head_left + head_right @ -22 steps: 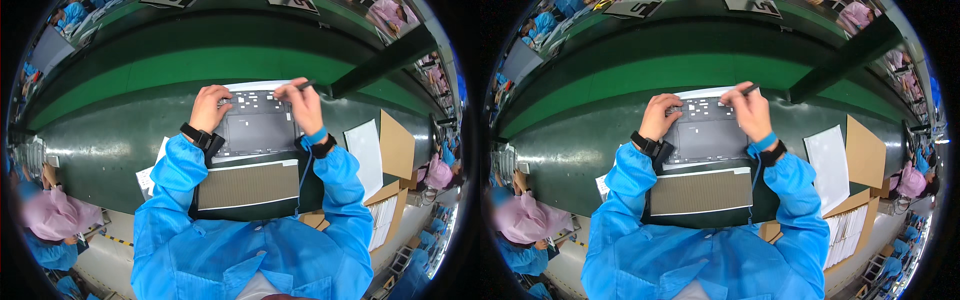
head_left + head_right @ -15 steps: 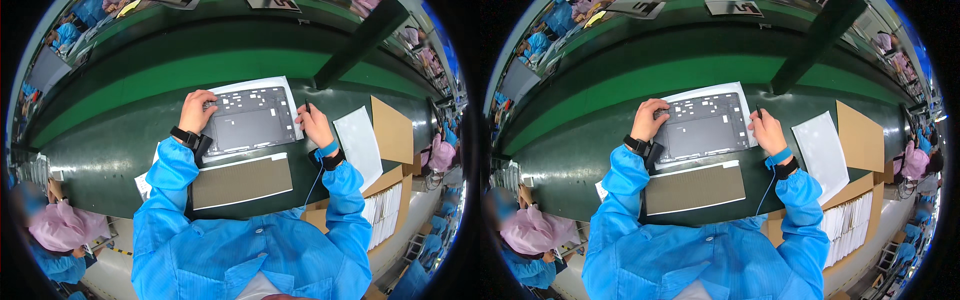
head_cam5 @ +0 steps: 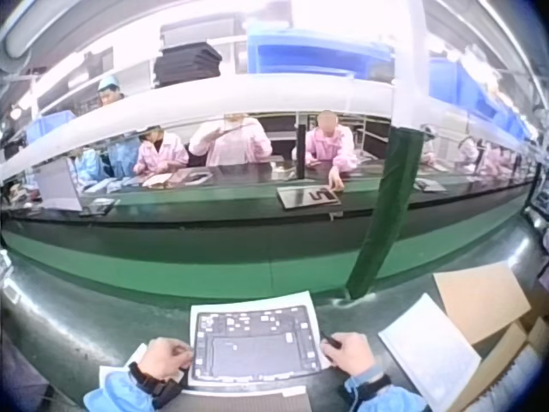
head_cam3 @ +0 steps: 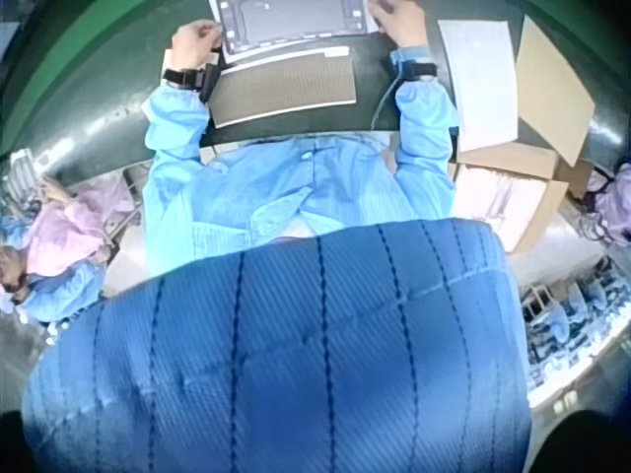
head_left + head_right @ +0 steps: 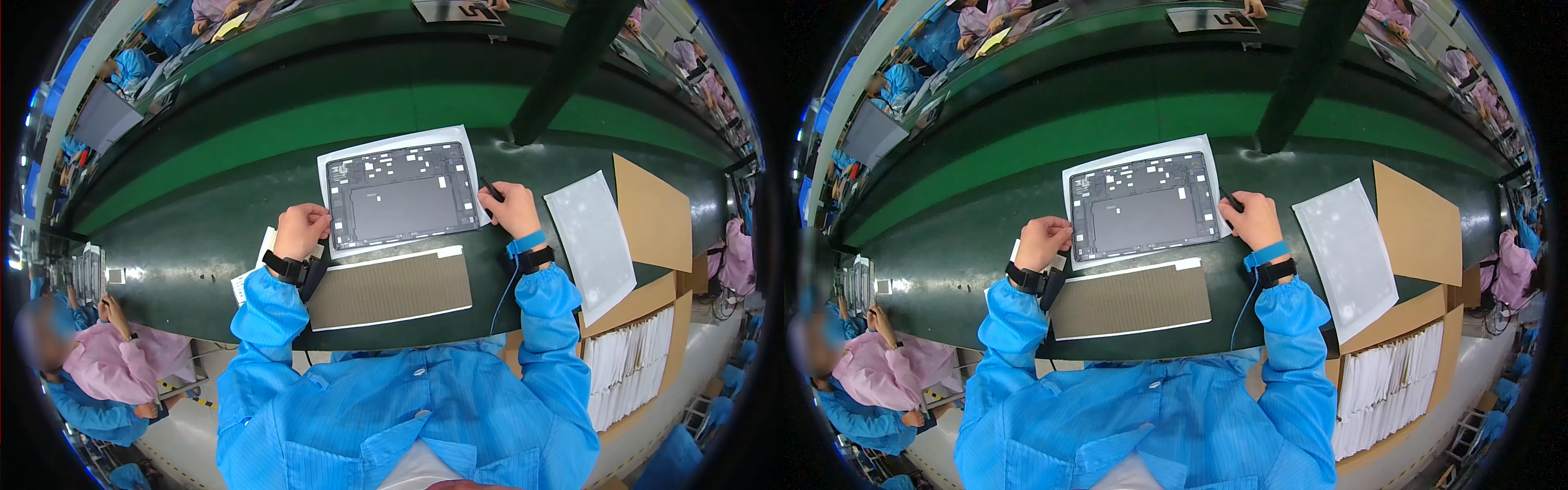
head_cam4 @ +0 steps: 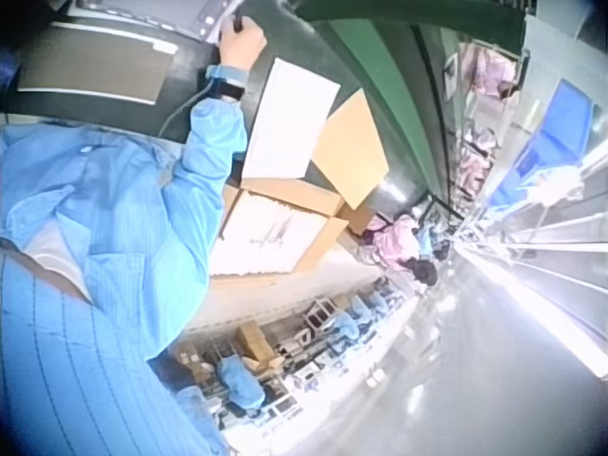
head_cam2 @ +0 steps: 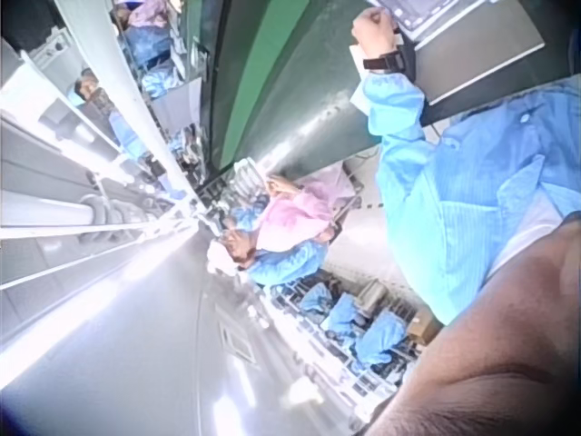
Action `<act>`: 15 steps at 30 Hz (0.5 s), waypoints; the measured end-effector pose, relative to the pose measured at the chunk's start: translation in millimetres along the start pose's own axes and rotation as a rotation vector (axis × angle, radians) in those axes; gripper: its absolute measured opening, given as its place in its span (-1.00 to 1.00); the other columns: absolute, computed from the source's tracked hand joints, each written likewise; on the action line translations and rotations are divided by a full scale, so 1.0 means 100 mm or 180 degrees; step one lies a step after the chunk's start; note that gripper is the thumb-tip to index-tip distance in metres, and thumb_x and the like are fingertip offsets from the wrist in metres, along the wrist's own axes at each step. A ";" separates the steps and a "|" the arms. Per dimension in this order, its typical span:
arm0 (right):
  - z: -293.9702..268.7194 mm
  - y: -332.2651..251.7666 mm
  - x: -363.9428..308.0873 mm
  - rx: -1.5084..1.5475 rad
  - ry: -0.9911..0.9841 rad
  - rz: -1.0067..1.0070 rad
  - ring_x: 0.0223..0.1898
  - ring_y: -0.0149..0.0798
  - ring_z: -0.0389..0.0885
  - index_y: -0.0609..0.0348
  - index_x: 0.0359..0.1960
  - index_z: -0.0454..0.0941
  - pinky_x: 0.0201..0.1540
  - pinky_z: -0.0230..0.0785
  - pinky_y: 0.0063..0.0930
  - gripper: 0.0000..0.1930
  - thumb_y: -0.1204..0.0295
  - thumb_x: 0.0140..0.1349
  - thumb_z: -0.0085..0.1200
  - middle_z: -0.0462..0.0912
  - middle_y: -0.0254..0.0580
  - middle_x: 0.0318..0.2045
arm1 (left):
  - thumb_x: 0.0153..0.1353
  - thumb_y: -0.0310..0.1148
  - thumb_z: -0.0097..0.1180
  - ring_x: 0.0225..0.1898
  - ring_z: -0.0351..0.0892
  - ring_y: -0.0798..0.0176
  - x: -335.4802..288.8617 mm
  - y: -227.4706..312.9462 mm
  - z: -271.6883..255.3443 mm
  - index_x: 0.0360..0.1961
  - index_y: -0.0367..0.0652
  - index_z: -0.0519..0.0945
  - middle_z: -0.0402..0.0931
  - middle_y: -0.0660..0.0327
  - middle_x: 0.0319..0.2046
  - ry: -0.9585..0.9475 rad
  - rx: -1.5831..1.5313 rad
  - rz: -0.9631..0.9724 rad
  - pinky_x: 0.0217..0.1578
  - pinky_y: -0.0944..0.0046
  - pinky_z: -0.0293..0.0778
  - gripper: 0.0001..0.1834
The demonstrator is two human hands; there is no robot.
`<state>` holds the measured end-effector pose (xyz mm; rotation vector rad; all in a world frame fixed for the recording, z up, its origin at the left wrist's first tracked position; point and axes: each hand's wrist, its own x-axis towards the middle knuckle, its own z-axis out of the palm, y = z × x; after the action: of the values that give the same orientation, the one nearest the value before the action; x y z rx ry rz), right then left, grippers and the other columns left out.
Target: The person is seen picking up electronic components from a box, inspecting them, and applying small parts or labels using a tool at an assembly line.
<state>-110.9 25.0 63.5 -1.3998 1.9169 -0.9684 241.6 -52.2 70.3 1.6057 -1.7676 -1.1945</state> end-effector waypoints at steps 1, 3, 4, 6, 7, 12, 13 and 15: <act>0.02 -0.03 -0.01 0.0010 0.0008 -0.0004 -0.73 -0.26 0.54 0.35 -0.51 0.54 -0.61 0.37 -0.47 -0.71 0.29 0.04 0.14 0.56 -0.06 -0.67 | 0.05 -0.46 0.13 -0.56 0.58 0.38 0.02 0.01 0.01 -0.34 -0.37 0.58 0.58 0.15 -0.59 0.0027 0.0148 0.0048 -0.50 0.42 0.50 -0.82; 0.04 -0.08 -0.01 -0.0278 -0.0069 0.0037 -0.75 -0.25 0.53 0.37 -0.54 0.53 -0.63 0.36 -0.46 -0.70 0.29 0.03 0.16 0.54 -0.05 -0.71 | 0.04 -0.46 0.13 -0.56 0.58 0.38 0.04 0.05 0.02 -0.34 -0.38 0.57 0.58 0.15 -0.59 0.0054 0.0298 0.0109 -0.50 0.42 0.50 -0.81; 0.03 -0.10 -0.02 -0.0189 -0.0075 0.0033 -0.76 -0.25 0.53 0.39 -0.57 0.52 -0.63 0.36 -0.46 -0.69 0.29 0.02 0.18 0.52 -0.03 -0.75 | 0.04 -0.47 0.14 -0.56 0.59 0.38 0.04 0.08 0.03 -0.33 -0.39 0.56 0.57 0.15 -0.58 0.0175 0.0318 0.0016 -0.51 0.42 0.49 -0.81; 0.04 -0.07 -0.02 -0.0168 -0.0018 -0.0023 -0.76 -0.24 0.53 0.39 -0.57 0.52 -0.63 0.36 -0.45 -0.70 0.30 0.01 0.18 0.51 -0.04 -0.76 | 0.03 -0.47 0.14 -0.56 0.59 0.38 0.10 0.07 0.04 -0.33 -0.39 0.55 0.57 0.16 -0.58 0.0289 0.0339 -0.0060 -0.52 0.42 0.49 -0.80; 0.06 -0.06 -0.01 -0.0143 0.0016 -0.0083 -0.76 -0.23 0.53 0.39 -0.57 0.52 -0.63 0.36 -0.43 -0.70 0.31 0.01 0.17 0.50 -0.05 -0.77 | 0.06 -0.46 0.13 -0.57 0.55 0.40 0.18 0.01 0.02 -0.31 -0.37 0.53 0.55 0.20 -0.57 0.0017 0.0104 -0.0275 -0.52 0.42 0.47 -0.80; 0.10 0.00 0.03 -0.0021 0.0025 -0.0078 -0.75 -0.21 0.53 0.38 -0.57 0.52 -0.62 0.36 -0.41 -0.73 0.34 0.00 0.16 0.51 -0.03 -0.75 | 0.11 -0.39 0.13 -0.52 0.42 0.45 0.33 -0.11 0.02 -0.28 -0.29 0.49 0.49 0.30 -0.53 -0.0160 0.0707 -0.0086 -0.45 0.44 0.37 -0.80; 0.11 0.01 0.03 0.0048 0.0018 0.0001 -0.74 -0.21 0.53 0.38 -0.57 0.52 -0.61 0.36 -0.41 -0.74 0.35 -0.01 0.16 0.51 -0.02 -0.75 | 0.12 -0.38 0.12 -0.46 0.39 0.46 0.32 -0.14 0.04 -0.29 -0.26 0.49 0.47 0.32 -0.50 -0.0067 0.0112 -0.0063 -0.40 0.45 0.34 -0.81; 0.10 0.02 0.04 -0.0003 0.0076 0.0016 -0.70 -0.18 0.55 0.36 -0.57 0.53 -0.58 0.38 -0.39 -0.73 0.33 -0.03 0.16 0.52 -0.02 -0.72 | 0.17 -0.39 0.07 -0.34 0.38 0.45 0.36 -0.18 0.05 -0.27 -0.22 0.46 0.45 0.32 -0.38 -0.0105 -0.0724 -0.0063 -0.29 0.46 0.32 -0.85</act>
<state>-105.4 19.6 56.0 -1.3891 1.9376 -0.9862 240.2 -84.1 45.7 1.4816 -1.5743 -1.3840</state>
